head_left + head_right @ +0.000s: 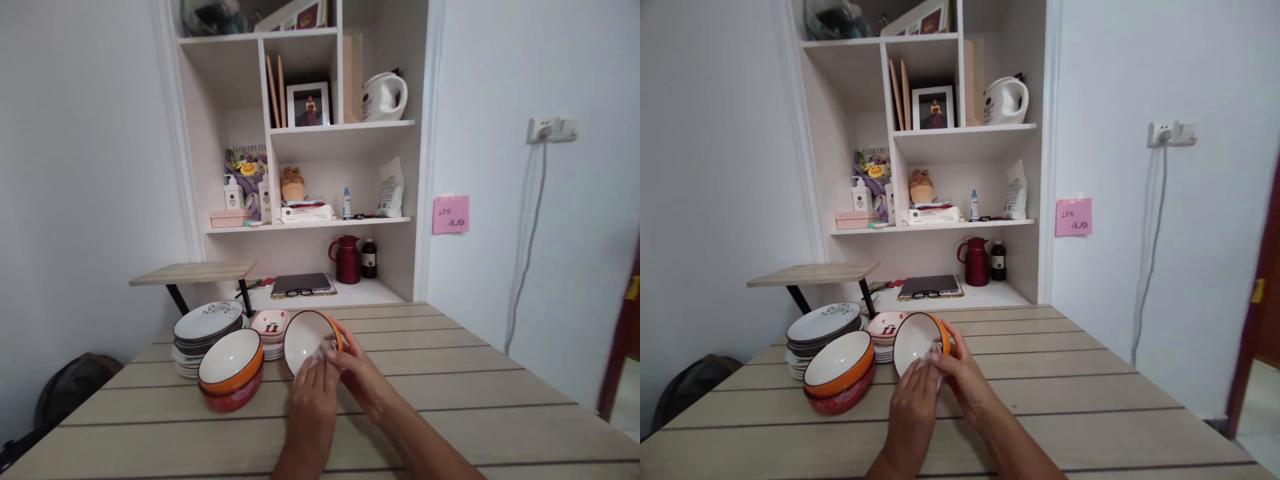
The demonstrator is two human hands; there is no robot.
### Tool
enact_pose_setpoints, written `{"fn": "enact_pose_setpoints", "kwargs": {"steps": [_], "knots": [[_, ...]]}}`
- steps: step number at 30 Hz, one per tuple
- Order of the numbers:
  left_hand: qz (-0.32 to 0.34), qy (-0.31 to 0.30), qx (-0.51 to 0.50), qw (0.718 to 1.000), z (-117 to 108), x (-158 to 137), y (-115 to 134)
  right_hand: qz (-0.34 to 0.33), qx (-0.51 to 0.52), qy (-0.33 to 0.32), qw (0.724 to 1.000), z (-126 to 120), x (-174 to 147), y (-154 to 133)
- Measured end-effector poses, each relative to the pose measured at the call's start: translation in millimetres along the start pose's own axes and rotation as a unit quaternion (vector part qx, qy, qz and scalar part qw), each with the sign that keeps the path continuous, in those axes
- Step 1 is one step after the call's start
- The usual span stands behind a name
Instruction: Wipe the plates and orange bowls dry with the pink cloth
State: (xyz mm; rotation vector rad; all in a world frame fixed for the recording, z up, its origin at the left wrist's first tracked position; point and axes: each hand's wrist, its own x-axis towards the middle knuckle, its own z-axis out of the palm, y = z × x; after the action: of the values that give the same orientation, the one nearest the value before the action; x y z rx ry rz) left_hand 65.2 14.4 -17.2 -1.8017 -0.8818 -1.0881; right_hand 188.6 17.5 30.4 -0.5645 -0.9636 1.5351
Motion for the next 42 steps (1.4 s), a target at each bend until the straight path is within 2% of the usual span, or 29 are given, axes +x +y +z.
{"fn": "enact_pose_setpoints", "kwargs": {"steps": [2, 5, 11, 15, 18, 21, 27, 32, 36, 38, 42], "knots": [[0.014, -0.009, -0.024, 1.0, -1, 2, 1, 0.006, 0.026, 0.035, 0.999, 2, 3, 8], [0.063, -0.057, -0.073, 0.994, 1, 4, 4, -0.011, 0.043, 0.089, 0.995, -2, 7, 6], [0.06, -0.127, -0.085, 0.986, 14, -2, 3, -0.019, -0.009, 0.074, 0.997, -17, 7, -27], [0.041, -0.111, -0.035, 0.992, 16, -5, 4, 0.014, -0.099, 0.034, 0.994, -26, 2, -45], [0.052, -0.082, -0.01, 0.995, 15, -5, 4, 0.044, -0.145, 0.013, 0.988, -32, -1, -51], [0.049, -0.072, -0.011, 0.996, 14, -7, 3, 0.034, -0.127, 0.015, 0.991, -30, -1, -46], [0.011, -0.047, -0.002, 0.999, 11, -6, -1, -0.022, -0.041, 0.027, 0.999, -7, 0, -22], [0.05, -0.023, -0.036, 0.998, 2, 1, -4, -0.074, -0.005, 0.061, 0.995, 4, -4, -10], [0.1, -0.041, -0.091, 0.99, 0, 5, -6, -0.07, -0.016, 0.103, 0.992, 8, -6, -12], [0.104, -0.064, -0.108, 0.987, 4, 6, -6, -0.069, -0.036, 0.102, 0.992, 5, -3, -18], [0.111, -0.065, -0.125, 0.984, 19, 1, -3, -0.05, -0.126, 0.06, 0.989, -12, 0, -39]]}}
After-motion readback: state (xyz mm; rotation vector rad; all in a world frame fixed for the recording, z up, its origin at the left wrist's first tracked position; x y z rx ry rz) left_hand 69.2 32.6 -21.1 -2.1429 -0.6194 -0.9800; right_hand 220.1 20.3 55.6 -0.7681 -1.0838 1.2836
